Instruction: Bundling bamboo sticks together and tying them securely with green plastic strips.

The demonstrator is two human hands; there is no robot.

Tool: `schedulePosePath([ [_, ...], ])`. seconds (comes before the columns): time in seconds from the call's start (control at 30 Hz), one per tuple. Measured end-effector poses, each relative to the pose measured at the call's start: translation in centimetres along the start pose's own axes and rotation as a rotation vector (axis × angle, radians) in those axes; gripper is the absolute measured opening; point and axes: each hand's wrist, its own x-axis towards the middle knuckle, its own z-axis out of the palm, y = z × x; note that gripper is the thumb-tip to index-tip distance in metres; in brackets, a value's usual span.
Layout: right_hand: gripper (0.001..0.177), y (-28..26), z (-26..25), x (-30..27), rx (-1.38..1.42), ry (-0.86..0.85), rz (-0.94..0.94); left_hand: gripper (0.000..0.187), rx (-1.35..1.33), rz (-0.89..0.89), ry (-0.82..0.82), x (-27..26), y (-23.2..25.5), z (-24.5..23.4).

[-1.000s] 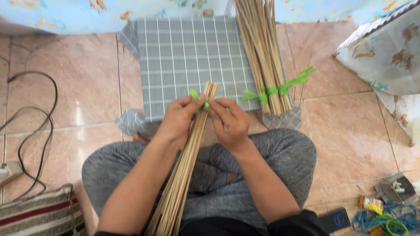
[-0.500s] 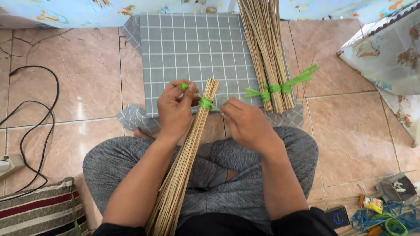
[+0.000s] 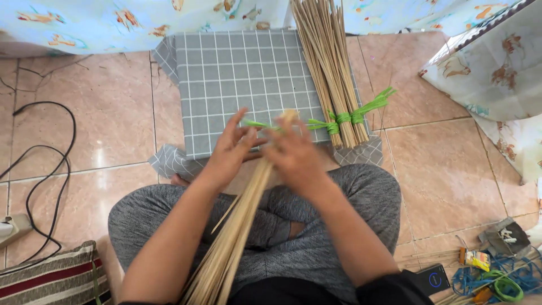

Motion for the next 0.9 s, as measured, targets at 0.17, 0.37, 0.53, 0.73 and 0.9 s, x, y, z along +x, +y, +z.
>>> schedulePosePath([
  [0.17, 0.029, 11.8, -7.5, -6.6, -0.164, 0.093, 0.238, 0.086, 0.397, -0.107, -0.081, -4.5, 5.8, -6.9],
  [0.37, 0.034, 11.0, -18.3, -10.7, -0.484, -0.234, 0.573, 0.047, 0.357, -0.029, 0.443, -5.3, 2.1, -12.3],
  [0.53, 0.046, 10.5, -15.7, -12.7, -0.35, -0.319, 0.905, 0.041, 0.326, 0.127, 0.448, -4.8, 1.7, -9.9],
  [0.73, 0.062, 10.3, -13.2, -6.7, 0.133, -0.182, 1.199, 0.046, 0.715, -0.092, 0.326, -5.1, 1.7, -8.5],
  [0.9, 0.061, 11.7, -10.0, -2.3, 0.226, -0.058, 1.056, 0.042, 0.715, -0.026, 0.366, -4.8, 2.2, -7.7],
])
